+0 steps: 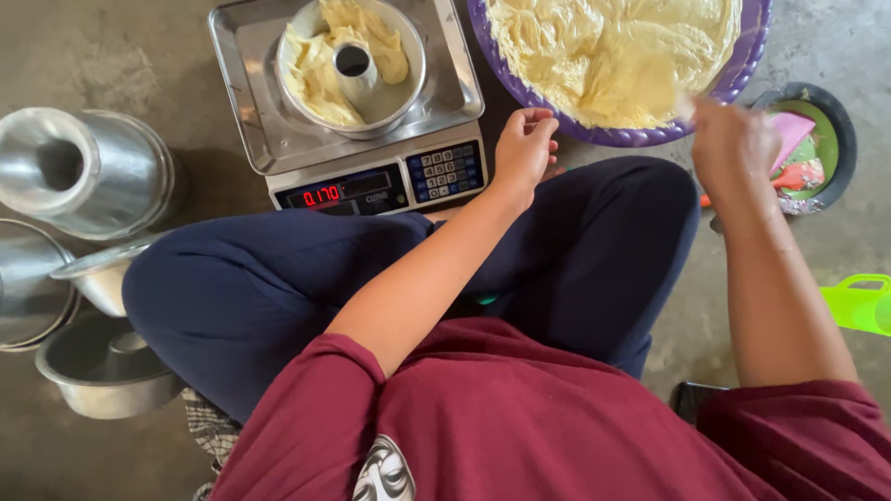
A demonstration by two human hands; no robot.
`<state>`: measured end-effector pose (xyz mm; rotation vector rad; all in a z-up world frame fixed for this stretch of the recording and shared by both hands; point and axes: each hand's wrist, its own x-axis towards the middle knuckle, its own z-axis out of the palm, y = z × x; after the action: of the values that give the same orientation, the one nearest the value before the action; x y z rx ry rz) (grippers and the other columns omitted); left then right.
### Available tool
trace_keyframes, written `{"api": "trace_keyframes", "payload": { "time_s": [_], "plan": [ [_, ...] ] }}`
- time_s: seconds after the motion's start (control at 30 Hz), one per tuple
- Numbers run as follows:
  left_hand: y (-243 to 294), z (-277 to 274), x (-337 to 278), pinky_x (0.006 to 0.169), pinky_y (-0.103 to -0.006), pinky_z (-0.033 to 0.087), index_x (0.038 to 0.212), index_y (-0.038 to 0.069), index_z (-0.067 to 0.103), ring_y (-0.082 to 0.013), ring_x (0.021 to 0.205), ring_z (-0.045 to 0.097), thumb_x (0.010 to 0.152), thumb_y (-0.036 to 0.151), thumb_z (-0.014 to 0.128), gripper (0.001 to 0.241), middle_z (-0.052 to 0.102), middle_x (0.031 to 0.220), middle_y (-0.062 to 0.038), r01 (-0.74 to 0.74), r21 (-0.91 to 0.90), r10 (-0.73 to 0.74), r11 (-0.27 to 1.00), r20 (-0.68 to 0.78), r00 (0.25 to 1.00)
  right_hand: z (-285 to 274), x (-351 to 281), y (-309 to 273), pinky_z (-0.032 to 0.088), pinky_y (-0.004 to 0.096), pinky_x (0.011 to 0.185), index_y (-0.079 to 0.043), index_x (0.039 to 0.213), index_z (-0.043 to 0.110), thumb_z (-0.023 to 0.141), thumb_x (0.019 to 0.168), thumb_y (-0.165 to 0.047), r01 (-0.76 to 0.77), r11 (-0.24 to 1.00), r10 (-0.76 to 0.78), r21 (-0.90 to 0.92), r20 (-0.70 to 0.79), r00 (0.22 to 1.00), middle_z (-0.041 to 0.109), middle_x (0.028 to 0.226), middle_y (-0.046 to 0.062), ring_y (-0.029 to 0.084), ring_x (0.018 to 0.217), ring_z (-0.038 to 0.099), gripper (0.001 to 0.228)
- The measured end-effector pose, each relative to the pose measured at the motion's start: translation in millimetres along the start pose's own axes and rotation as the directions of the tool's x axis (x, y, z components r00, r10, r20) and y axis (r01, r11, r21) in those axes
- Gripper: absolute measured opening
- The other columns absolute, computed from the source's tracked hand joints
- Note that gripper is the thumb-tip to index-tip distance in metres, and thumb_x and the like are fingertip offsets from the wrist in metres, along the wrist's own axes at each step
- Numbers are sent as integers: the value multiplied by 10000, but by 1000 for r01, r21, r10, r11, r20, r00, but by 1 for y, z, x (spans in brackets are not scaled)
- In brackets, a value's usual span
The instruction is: The person scoops batter from a large bowl into small cylindrical molds placed on a digital scale. They adjust the amount to reach a target weight, then move the filled mold aside and repeat the process with additional molds.
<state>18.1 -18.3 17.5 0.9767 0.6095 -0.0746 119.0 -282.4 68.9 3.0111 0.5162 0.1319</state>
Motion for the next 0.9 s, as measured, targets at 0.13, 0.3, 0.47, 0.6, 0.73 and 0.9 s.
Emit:
{"api": "trace_keyframes", "payload": {
  "time_s": [0.13,0.3,0.47,0.6,0.73,0.9],
  "plan": [
    [-10,-10,10,612,-290,574,1136,78,630,-113,749,597,924,172,634,231,608,979,-35,-122,6,122,993,-19,992,-7,-16,0,512,515,818,-248,1336,752,598,1068,-257,27,993,-25,113,-21,999,736,1042,201,412,963,678,310],
    [-26,-35,14,620,-282,559,1138,54,627,-123,771,622,933,167,648,236,603,976,-45,-121,-36,119,992,-36,992,9,-13,5,517,520,748,-281,1307,752,623,1009,-295,-49,993,37,109,106,994,732,1024,202,420,900,675,325],
    [-30,-78,10,611,-280,558,1139,64,620,-124,754,625,912,154,646,246,623,964,-32,-127,-116,115,985,-103,988,21,8,7,532,508,779,-294,1282,766,603,1048,-274,0,999,-3,51,46,999,740,1082,182,409,925,692,286],
    [-25,-126,5,592,-283,554,1131,64,618,-125,742,634,884,133,637,257,652,933,-30,-162,-143,132,976,-201,971,8,20,-24,545,510,708,-286,1221,792,640,999,-260,-33,998,38,-48,121,992,747,1020,182,415,903,703,270],
    [-16,-167,2,557,-297,533,1112,52,590,-145,682,597,890,131,640,241,597,859,-47,-329,-287,191,900,-417,889,-26,33,-80,522,499,736,-256,1246,800,696,1014,-227,99,990,-76,102,-205,976,739,966,185,406,871,689,256],
    [11,-219,-7,558,-302,528,1124,47,553,-145,702,593,939,205,591,247,589,911,-51,-490,-245,237,837,-646,726,-67,55,-167,537,450,789,-202,1163,829,710,987,-117,309,903,-165,299,-421,892,735,948,162,354,834,698,229]
  ]
}}
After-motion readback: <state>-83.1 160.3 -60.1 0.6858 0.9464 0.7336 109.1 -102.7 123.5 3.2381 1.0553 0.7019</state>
